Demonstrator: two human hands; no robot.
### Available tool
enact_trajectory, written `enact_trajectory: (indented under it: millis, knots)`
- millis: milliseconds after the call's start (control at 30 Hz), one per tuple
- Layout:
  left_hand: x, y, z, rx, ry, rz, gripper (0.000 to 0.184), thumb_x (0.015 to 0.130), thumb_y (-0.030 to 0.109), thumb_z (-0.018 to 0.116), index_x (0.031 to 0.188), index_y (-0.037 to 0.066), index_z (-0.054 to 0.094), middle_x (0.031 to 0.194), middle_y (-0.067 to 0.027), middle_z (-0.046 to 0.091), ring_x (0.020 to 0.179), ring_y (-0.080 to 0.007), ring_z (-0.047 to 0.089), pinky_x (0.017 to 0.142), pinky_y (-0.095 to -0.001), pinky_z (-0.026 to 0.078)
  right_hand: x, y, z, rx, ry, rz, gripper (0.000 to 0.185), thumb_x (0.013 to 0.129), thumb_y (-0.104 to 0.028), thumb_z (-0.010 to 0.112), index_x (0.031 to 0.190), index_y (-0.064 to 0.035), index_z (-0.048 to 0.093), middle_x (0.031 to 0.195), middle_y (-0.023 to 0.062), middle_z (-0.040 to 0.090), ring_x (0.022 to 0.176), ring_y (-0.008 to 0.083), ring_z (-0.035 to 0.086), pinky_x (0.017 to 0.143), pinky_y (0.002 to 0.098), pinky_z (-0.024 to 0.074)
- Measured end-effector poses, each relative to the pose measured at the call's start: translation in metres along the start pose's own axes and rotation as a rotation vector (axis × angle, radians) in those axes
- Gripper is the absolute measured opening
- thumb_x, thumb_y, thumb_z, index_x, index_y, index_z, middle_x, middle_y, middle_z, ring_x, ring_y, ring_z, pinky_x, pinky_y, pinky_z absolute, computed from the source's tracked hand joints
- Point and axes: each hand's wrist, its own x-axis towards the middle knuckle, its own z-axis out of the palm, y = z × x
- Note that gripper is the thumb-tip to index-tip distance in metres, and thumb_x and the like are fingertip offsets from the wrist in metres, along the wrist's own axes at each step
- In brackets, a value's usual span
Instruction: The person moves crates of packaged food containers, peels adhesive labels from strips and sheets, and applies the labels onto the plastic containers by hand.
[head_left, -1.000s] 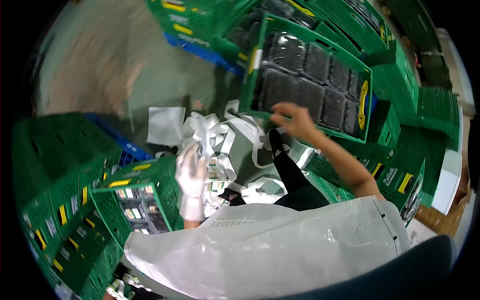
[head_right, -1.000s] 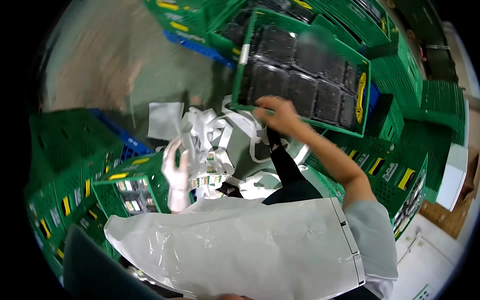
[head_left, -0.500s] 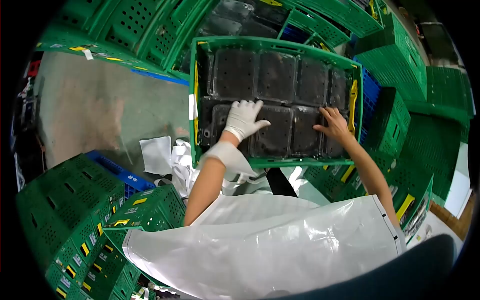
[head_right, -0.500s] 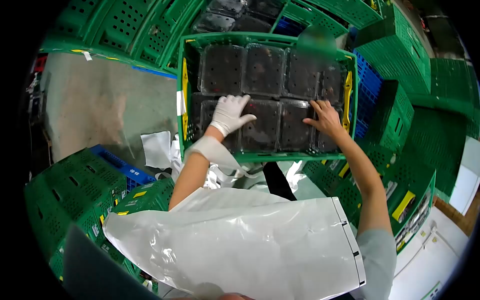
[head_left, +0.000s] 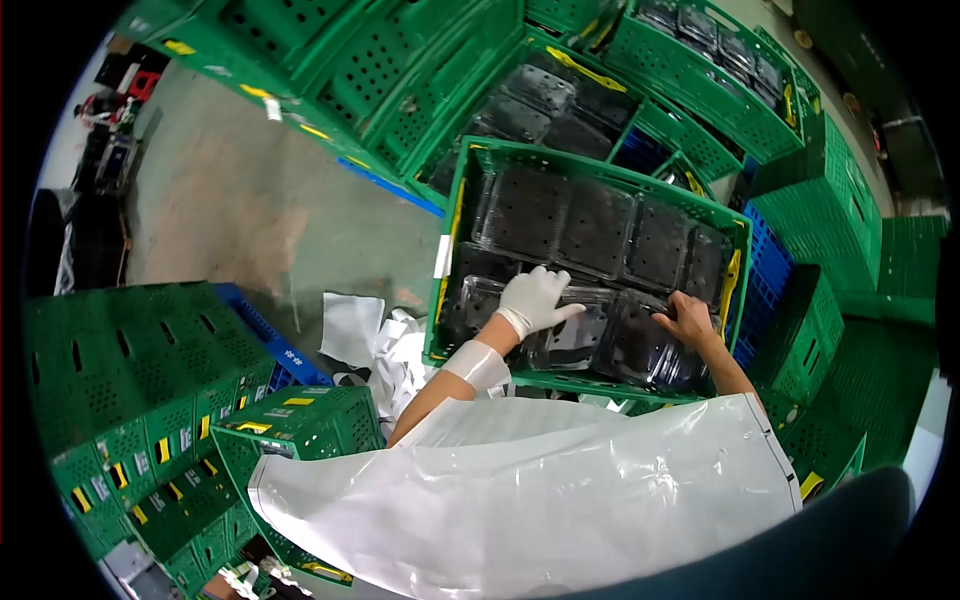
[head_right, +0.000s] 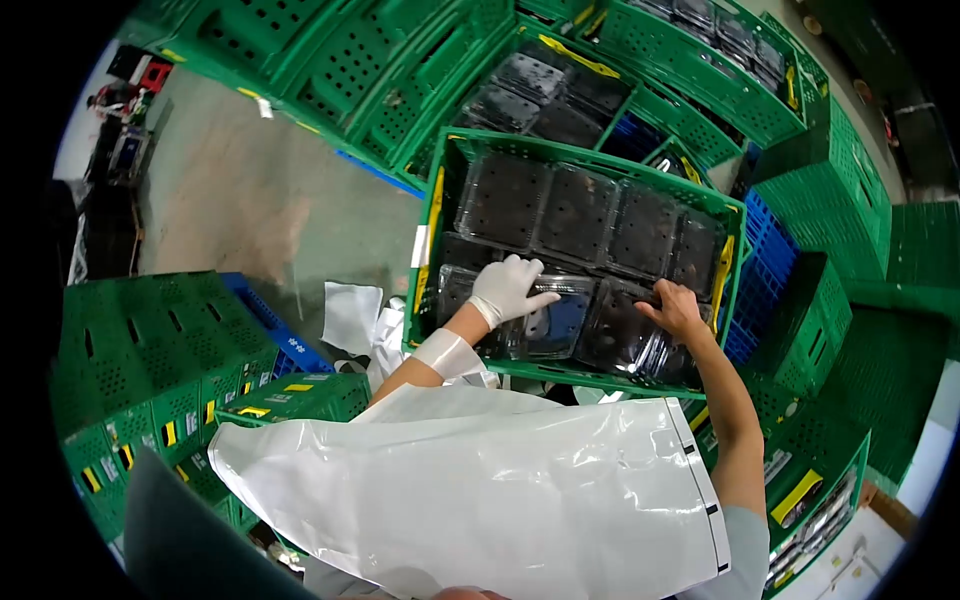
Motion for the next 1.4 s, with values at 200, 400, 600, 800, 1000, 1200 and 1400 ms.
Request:
enact_trajectory:
  millis: [200, 400, 600, 800, 1000, 1200, 1400]
  knots:
    - [-0.037, 0.024, -0.024, 0.107, 0.362, 0.108, 0.04, 0.079, 0.048, 0.057, 0.068, 0.01, 0.048, 0.056, -0.0032, 0.046, 0.056, -0.0192, 0.049, 0.043, -0.0296, 0.042, -0.023, -0.031, -0.028, 0.052, 0.011, -0.013, 0.051, 0.07, -0.046, 0.071, 0.078, -0.0044, 0.043, 0.066, 0.0146, 0.053, 0.061, 0.0355, 0.056, 0.055, 0.0394, 0.0444]
    - [-0.073, 0.04, -0.092, 0.149, 0.675, 0.108, 0.04, 0.077, 0.044, 0.062, 0.064, 0.01, 0.046, 0.053, -0.001, 0.038, 0.049, -0.0171, 0.042, 0.039, -0.0266, 0.037, -0.038, -0.061, -0.057, 0.025, 0.127, -0.081, 0.046, 0.067, -0.038, 0.076, 0.073, -0.0051, 0.044, 0.057, 0.014, 0.051, 0.053, 0.035, 0.055, 0.05, 0.0384, 0.0436]
    - [-0.182, 0.028, -0.183, 0.122, 0.997, -0.197, 0.04, 0.071, 0.042, 0.068, 0.078, 0.007, 0.051, 0.055, -0.0023, 0.043, 0.052, -0.0184, 0.045, 0.041, -0.0296, 0.038, -0.028, -0.163, -0.138, -0.071, 0.279, -0.369, 0.039, 0.07, -0.029, 0.075, 0.076, -0.0041, 0.046, 0.064, 0.0156, 0.053, 0.055, 0.0355, 0.052, 0.049, 0.037, 0.0418]
    - [-0.404, 0.0, -0.215, 0.239, 1.277, -0.72, 0.037, 0.063, 0.04, 0.075, 0.068, 0.009, 0.056, 0.055, -0.0031, 0.046, 0.047, -0.0204, 0.047, 0.042, -0.0308, 0.039, 0.003, -0.378, -0.165, -0.123, 0.17, -0.759, 0.035, 0.072, -0.024, 0.076, 0.083, -0.0041, 0.048, 0.058, 0.0068, 0.036, 0.049, 0.0139, 0.032, 0.044, 0.0253, 0.0314]
    - [-0.669, 0.027, -0.215, 0.7, 1.231, -1.17, 0.036, 0.064, 0.036, 0.078, 0.068, 0.009, 0.054, 0.055, -0.0033, 0.048, 0.048, -0.0195, 0.049, 0.042, -0.0297, 0.039, -0.005, -0.67, -0.058, -0.046, 0.087, -1.438, 0.043, 0.066, -0.031, 0.078, 0.092, -0.0059, 0.053, 0.063, 0.0107, 0.049, 0.05, 0.0285, 0.049, 0.045, 0.0343, 0.0393]
    - [-0.869, 0.031, -0.186, 0.69, 1.087, -1.523, 0.038, 0.065, 0.037, 0.077, 0.065, 0.011, 0.049, 0.052, 0.0006, 0.048, 0.046, -0.0161, 0.049, 0.041, -0.0272, 0.041, -0.086, -0.912, 0.106, 0.088, -0.142, -1.8, 0.042, 0.068, -0.036, 0.075, 0.077, -0.0051, 0.048, 0.066, 0.0108, 0.051, 0.056, 0.0305, 0.051, 0.05, 0.0357, 0.0429]
    - [-0.966, -0.031, -0.105, 0.525, 0.934, -1.594, 0.04, 0.072, 0.047, 0.068, 0.068, 0.012, 0.049, 0.053, 0.0007, 0.049, 0.048, -0.018, 0.052, 0.043, -0.0298, 0.042, -0.12, -1.019, 0.294, -0.193, -0.478, -1.956, 0.049, 0.073, -0.05, 0.063, 0.079, -0.0034, 0.047, 0.061, 0.0127, 0.057, 0.061, 0.0378, 0.056, 0.055, 0.0441, 0.0446]
